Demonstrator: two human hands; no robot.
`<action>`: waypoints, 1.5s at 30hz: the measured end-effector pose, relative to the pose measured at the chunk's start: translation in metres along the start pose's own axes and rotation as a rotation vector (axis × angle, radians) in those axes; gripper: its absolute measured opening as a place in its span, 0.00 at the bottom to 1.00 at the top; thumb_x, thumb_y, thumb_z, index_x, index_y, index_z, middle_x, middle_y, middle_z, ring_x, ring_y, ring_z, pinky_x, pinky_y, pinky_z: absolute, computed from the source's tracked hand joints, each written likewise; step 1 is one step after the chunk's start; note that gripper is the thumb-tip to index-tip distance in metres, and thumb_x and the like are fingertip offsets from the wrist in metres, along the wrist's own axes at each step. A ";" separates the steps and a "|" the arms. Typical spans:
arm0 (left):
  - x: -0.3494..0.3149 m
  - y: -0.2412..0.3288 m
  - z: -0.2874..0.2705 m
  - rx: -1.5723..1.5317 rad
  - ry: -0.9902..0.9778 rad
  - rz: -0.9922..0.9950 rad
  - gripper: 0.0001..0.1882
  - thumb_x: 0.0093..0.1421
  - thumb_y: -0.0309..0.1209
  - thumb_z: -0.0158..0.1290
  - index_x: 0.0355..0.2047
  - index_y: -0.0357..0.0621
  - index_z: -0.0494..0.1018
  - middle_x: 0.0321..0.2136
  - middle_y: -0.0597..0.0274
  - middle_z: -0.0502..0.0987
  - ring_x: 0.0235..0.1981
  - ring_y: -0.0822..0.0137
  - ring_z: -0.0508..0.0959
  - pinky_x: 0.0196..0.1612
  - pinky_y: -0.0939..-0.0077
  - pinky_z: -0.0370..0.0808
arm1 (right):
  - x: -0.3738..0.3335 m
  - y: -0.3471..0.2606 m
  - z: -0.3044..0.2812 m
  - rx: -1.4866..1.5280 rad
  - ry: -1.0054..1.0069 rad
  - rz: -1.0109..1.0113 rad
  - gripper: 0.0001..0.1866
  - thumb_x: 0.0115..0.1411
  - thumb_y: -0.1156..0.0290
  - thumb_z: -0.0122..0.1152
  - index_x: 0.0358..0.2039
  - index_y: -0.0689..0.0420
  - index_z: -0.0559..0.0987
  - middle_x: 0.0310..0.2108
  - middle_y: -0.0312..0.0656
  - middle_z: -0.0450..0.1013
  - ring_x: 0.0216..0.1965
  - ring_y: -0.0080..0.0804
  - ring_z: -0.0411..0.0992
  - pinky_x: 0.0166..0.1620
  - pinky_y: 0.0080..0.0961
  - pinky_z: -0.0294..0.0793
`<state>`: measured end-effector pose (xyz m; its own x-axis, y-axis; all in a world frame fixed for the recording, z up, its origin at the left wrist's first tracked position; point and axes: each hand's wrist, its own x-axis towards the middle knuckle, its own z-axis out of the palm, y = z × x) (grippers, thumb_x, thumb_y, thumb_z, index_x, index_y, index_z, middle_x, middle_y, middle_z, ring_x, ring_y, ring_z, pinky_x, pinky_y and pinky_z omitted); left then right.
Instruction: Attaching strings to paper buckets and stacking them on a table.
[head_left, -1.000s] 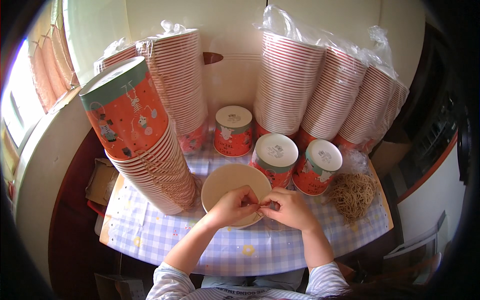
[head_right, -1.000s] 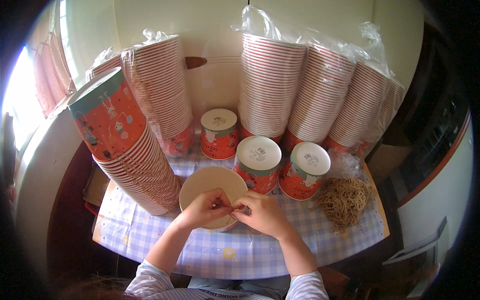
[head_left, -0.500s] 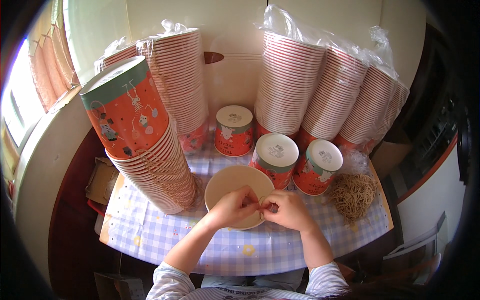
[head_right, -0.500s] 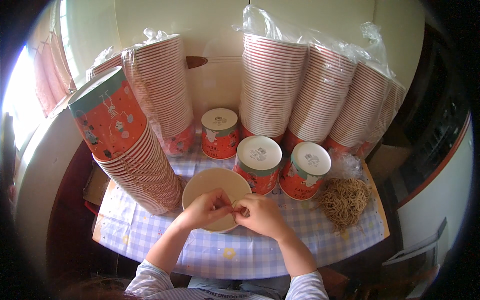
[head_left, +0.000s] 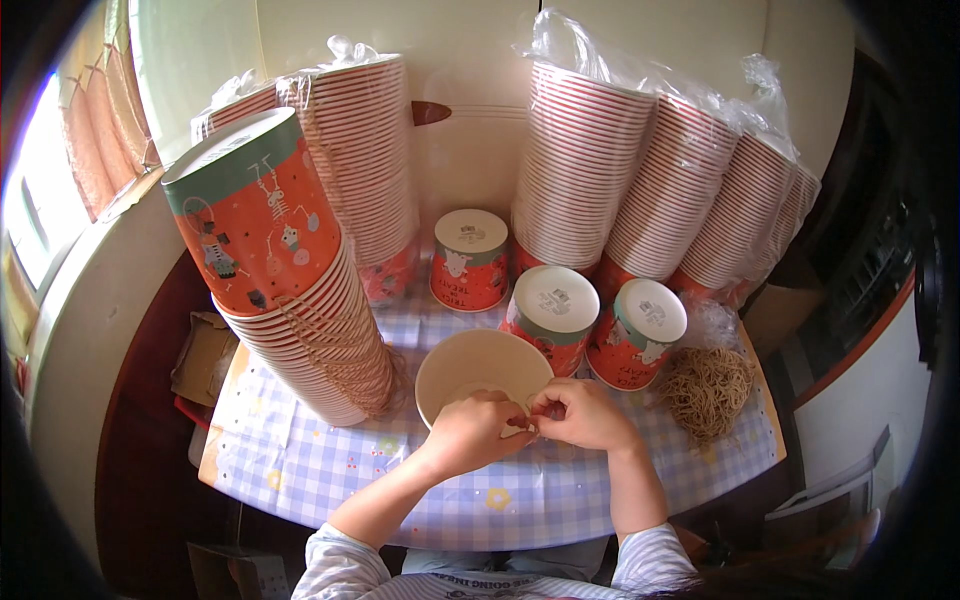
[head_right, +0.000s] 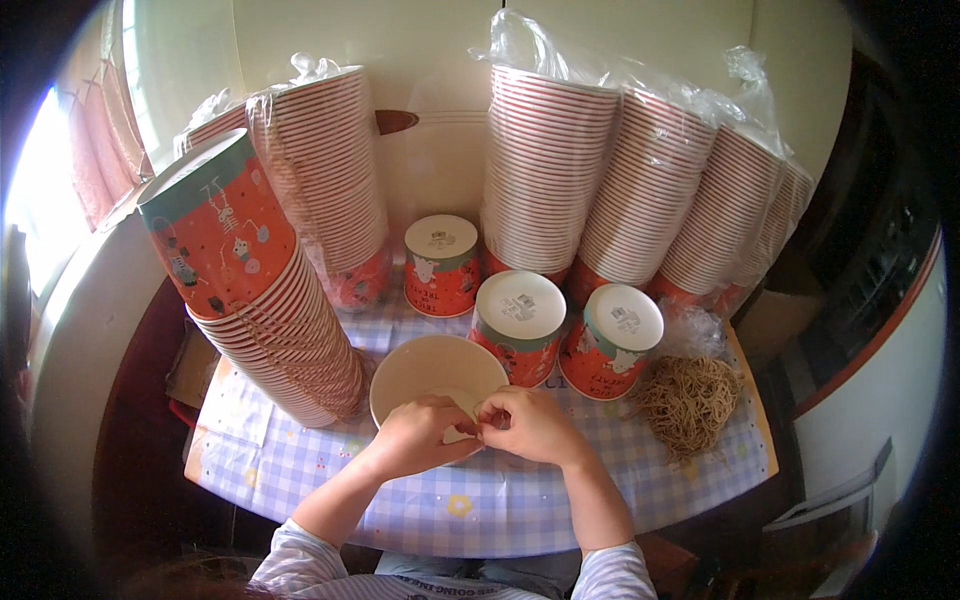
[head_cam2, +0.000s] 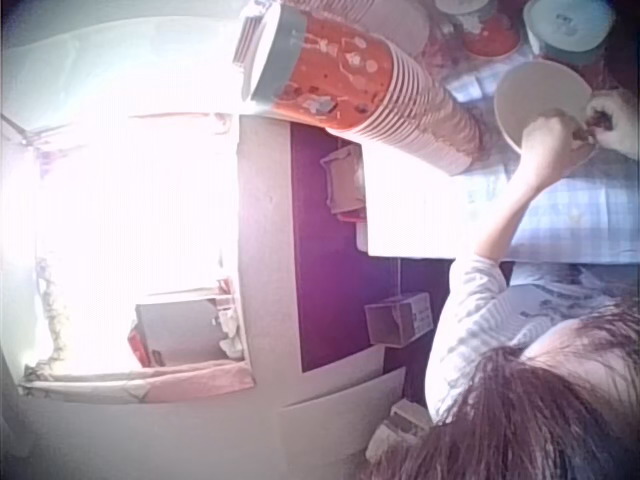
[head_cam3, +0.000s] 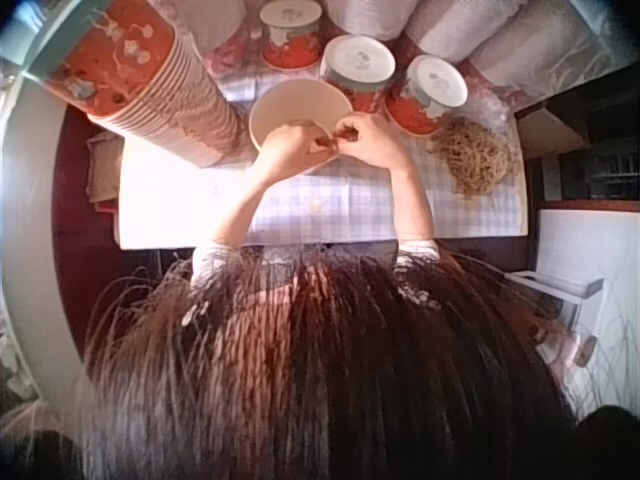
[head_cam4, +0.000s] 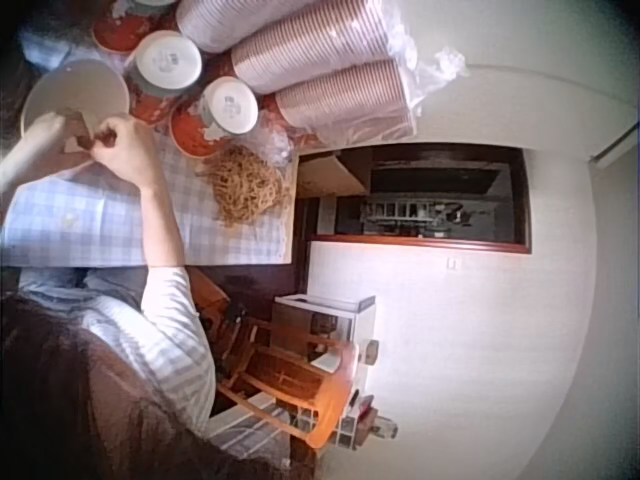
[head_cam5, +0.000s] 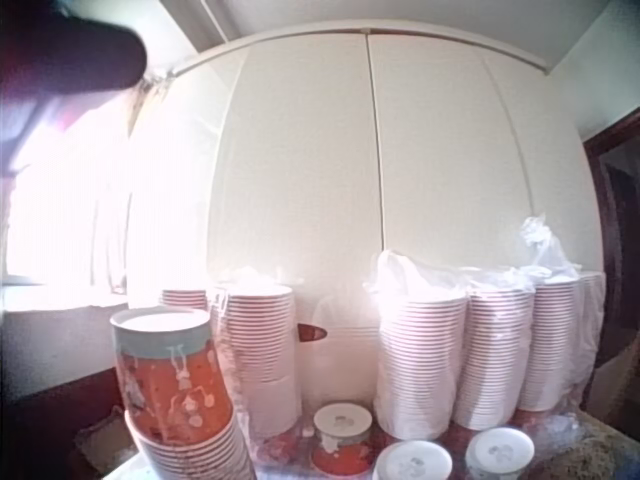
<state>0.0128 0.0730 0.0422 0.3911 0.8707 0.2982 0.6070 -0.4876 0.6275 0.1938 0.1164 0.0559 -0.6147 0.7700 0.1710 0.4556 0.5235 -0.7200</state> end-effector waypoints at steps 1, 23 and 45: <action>0.001 0.001 0.000 0.000 0.000 0.000 0.11 0.48 0.36 0.55 0.24 0.41 0.75 0.23 0.56 0.75 0.26 0.59 0.75 0.30 0.66 0.71 | 0.000 0.001 0.000 0.002 -0.011 -0.006 0.09 0.41 0.73 0.63 0.25 0.59 0.76 0.24 0.40 0.72 0.24 0.29 0.72 0.29 0.22 0.70; 0.004 -0.003 0.005 -0.080 0.013 0.054 0.08 0.50 0.33 0.53 0.27 0.41 0.74 0.24 0.56 0.76 0.27 0.59 0.76 0.30 0.67 0.70 | -0.002 -0.004 -0.009 0.127 0.003 -0.045 0.05 0.46 0.78 0.59 0.26 0.60 0.74 0.22 0.34 0.70 0.23 0.17 0.66 0.26 0.16 0.66; 0.009 -0.007 0.015 -0.709 0.050 -0.206 0.09 0.56 0.28 0.50 0.31 0.33 0.73 0.23 0.64 0.75 0.24 0.79 0.72 0.27 0.84 0.70 | -0.014 -0.008 -0.021 0.610 -0.137 -0.182 0.08 0.53 0.83 0.53 0.34 0.62 0.71 0.33 0.36 0.68 0.33 0.20 0.68 0.37 0.16 0.68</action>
<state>0.0219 0.0831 0.0295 0.2750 0.9503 0.1460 0.0658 -0.1701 0.9832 0.2119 0.1090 0.0732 -0.7423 0.6140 0.2682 -0.0861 0.3096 -0.9470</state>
